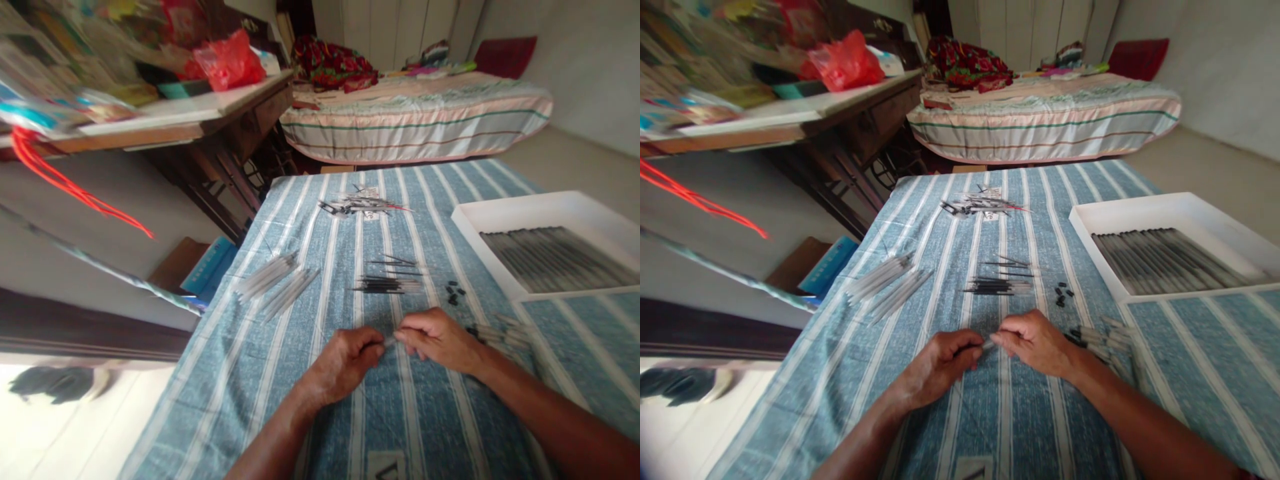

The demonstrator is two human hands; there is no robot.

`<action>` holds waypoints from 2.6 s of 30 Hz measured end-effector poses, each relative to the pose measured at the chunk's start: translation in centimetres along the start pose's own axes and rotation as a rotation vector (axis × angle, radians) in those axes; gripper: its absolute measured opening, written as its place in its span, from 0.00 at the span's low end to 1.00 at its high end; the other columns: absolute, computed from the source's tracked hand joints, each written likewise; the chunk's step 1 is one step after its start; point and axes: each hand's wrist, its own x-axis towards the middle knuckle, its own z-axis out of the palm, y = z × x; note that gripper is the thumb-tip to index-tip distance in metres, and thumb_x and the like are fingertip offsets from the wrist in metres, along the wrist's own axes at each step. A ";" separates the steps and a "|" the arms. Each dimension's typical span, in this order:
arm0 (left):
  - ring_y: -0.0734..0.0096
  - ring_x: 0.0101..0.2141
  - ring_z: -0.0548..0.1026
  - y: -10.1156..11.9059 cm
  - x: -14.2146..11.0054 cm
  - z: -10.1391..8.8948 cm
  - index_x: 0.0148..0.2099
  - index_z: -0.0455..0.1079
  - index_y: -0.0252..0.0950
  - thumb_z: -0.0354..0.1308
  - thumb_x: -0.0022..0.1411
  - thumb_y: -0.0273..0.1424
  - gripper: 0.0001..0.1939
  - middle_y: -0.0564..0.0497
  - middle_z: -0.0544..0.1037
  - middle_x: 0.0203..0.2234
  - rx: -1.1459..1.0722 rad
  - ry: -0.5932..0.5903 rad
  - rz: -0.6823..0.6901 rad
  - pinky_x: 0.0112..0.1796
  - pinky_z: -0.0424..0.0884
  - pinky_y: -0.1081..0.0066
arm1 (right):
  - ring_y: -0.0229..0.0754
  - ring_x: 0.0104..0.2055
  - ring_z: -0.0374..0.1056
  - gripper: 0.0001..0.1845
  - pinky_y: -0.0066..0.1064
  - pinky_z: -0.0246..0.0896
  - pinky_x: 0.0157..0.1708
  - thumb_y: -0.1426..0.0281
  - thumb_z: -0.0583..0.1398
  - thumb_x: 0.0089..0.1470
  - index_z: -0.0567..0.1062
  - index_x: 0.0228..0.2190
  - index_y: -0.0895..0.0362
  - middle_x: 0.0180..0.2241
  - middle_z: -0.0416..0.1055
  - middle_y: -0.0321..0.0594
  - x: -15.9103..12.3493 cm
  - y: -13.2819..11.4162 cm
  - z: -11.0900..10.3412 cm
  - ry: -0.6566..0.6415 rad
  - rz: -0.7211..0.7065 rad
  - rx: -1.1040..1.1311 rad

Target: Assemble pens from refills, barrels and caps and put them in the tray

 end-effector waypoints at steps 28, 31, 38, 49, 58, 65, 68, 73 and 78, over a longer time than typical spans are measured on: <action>0.72 0.27 0.68 0.3 0.4 -0.4 0.33 0.70 0.35 0.50 0.62 0.35 0.11 0.54 0.71 0.23 0.109 0.017 -0.038 0.29 0.62 0.75 | 0.30 0.20 0.59 0.13 0.21 0.51 0.21 0.63 0.60 0.52 0.75 0.24 0.60 0.17 0.65 0.30 1.0 0.2 -0.3 0.043 -0.098 -0.055; 0.70 0.29 0.70 0.0 0.5 -0.3 0.32 0.70 0.35 0.51 0.61 0.34 0.10 0.53 0.73 0.25 0.104 0.039 -0.024 0.30 0.64 0.74 | 0.29 0.19 0.59 0.18 0.20 0.50 0.20 0.64 0.58 0.54 0.70 0.17 0.60 0.14 0.62 0.30 1.1 0.0 -0.4 0.020 -0.079 -0.056; 0.70 0.28 0.70 -0.8 0.6 -0.1 0.33 0.70 0.36 0.56 0.57 0.29 0.03 0.52 0.72 0.26 0.219 0.182 0.077 0.31 0.65 0.73 | 0.29 0.16 0.58 0.18 0.20 0.50 0.17 0.63 0.56 0.54 0.66 0.16 0.58 0.14 0.63 0.29 1.0 -0.7 -0.3 -0.043 0.068 0.068; 0.70 0.33 0.73 -0.4 0.7 0.0 0.35 0.70 0.36 0.47 0.65 0.32 0.11 0.48 0.72 0.32 0.289 0.127 0.244 0.36 0.68 0.73 | 0.30 0.14 0.58 0.17 0.20 0.51 0.16 0.64 0.56 0.53 0.65 0.16 0.58 0.14 0.63 0.29 1.0 -1.2 -0.8 -0.085 0.164 0.132; 0.69 0.30 0.73 -0.6 1.0 -0.3 0.32 0.70 0.37 0.52 0.62 0.33 0.09 0.51 0.73 0.27 0.298 0.204 0.228 0.32 0.67 0.74 | 0.30 0.18 0.58 0.16 0.21 0.50 0.20 0.62 0.58 0.51 0.70 0.18 0.60 0.15 0.63 0.30 0.0 -1.1 -4.3 0.005 0.076 -0.084; 0.69 0.28 0.73 -1.1 0.8 -0.6 0.31 0.69 0.37 0.52 0.61 0.35 0.09 0.51 0.72 0.26 0.349 0.260 0.235 0.31 0.67 0.73 | 0.35 0.24 0.62 0.09 0.25 0.50 0.25 0.72 0.56 0.48 0.77 0.27 0.59 0.21 0.69 0.34 -4.2 0.9 -9.9 0.128 0.336 -0.548; 0.69 0.28 0.73 -1.2 0.9 -0.5 0.31 0.68 0.37 0.51 0.62 0.34 0.10 0.52 0.72 0.26 0.372 0.240 0.225 0.31 0.67 0.72 | 0.38 0.27 0.65 0.10 0.25 0.49 0.27 0.74 0.56 0.46 0.78 0.28 0.58 0.24 0.73 0.37 -5.4 1.3 -10.4 0.048 0.417 -0.699; 0.70 0.28 0.72 -1.3 1.0 -0.3 0.31 0.68 0.37 0.51 0.62 0.33 0.10 0.52 0.72 0.25 0.375 0.226 0.215 0.31 0.66 0.72 | 0.40 0.30 0.68 0.10 0.25 0.47 0.26 0.75 0.57 0.42 0.78 0.27 0.56 0.27 0.75 0.39 -5.5 1.0 -9.5 -0.022 0.439 -0.735; 0.69 0.27 0.72 -1.2 1.0 -0.3 0.29 0.69 0.36 0.52 0.59 0.33 0.09 0.51 0.72 0.25 0.352 0.241 0.201 0.30 0.66 0.71 | 0.42 0.29 0.67 0.10 0.26 0.44 0.24 0.77 0.56 0.39 0.76 0.25 0.57 0.26 0.74 0.41 -4.9 0.4 -8.7 -0.002 0.468 -0.780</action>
